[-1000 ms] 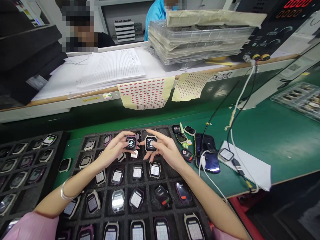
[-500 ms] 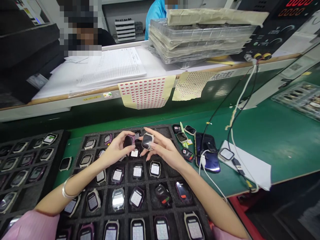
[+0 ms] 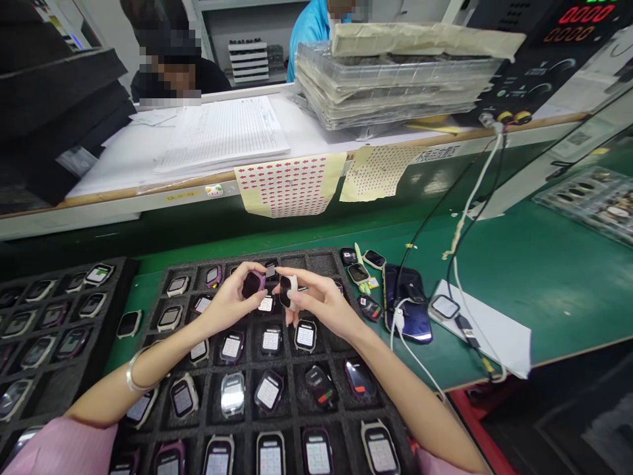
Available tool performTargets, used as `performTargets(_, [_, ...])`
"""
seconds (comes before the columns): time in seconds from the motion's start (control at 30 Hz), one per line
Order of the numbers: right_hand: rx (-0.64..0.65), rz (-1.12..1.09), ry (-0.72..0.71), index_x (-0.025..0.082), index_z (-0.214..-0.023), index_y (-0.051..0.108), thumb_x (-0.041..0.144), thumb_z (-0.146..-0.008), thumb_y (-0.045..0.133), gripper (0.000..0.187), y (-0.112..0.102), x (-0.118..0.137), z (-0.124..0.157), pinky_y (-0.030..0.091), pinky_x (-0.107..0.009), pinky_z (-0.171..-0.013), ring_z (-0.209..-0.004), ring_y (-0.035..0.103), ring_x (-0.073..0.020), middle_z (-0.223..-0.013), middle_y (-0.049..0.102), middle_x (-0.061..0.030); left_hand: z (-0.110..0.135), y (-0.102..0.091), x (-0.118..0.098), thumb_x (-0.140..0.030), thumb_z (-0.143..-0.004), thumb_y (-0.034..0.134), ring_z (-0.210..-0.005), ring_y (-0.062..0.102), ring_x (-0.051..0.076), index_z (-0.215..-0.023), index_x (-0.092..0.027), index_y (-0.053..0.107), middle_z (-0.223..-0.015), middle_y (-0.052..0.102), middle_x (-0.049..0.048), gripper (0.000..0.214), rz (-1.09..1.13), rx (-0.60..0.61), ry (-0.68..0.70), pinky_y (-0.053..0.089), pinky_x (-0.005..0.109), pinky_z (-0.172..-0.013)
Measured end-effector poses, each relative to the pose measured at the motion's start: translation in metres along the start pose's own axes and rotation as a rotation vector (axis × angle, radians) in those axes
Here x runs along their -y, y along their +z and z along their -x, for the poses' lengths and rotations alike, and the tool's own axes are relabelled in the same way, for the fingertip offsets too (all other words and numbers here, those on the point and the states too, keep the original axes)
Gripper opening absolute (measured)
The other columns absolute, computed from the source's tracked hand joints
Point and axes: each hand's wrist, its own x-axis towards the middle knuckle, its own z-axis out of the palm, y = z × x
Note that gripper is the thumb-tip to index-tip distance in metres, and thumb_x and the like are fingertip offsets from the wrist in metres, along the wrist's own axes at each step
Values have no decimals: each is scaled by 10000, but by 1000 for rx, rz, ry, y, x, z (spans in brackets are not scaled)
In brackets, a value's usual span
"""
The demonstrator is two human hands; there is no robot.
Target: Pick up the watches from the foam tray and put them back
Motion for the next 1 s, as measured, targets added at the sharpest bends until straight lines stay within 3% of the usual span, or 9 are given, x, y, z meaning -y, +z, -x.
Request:
performTargets(0.23, [-39,-57,35,208,-1231,613,263,-853,663,385,0,0,-4,540,-301,-524,-549,641,-140,-1023,683,-99,2,-4,2,-145,-792,537,-948,556,201,-1059,-194,509,-970,591,40,273,-52,42,-13,422,323,-876])
performTargets(0.4, [-50,-65,63,190,-1262,583,279,-841,673,440,-3,-4,-9,532,-299,-531,-567,628,-139,-1024,686,-114,1,-7,3,-148,-778,558,-1008,555,207,-1070,-186,497,-1036,597,57,301,-45,-22,17,414,334,-923])
performTargets(0.83, [-219,23,-123,188,-1191,615,274,-781,713,431,-24,-4,-13,480,-289,-503,-550,582,-127,-970,696,-89,-6,-18,-8,-130,-758,537,-921,560,191,-1013,-188,520,-946,579,25,262,-18,-26,73,426,335,-881])
performTargets(1.0, [-237,18,-109,181,-1230,591,293,-788,703,469,-27,-8,-15,473,-281,-486,-556,574,-127,-978,692,-103,-10,-19,-5,-132,-756,557,-927,557,184,-1036,-189,516,-986,580,30,289,0,-39,69,415,327,-891])
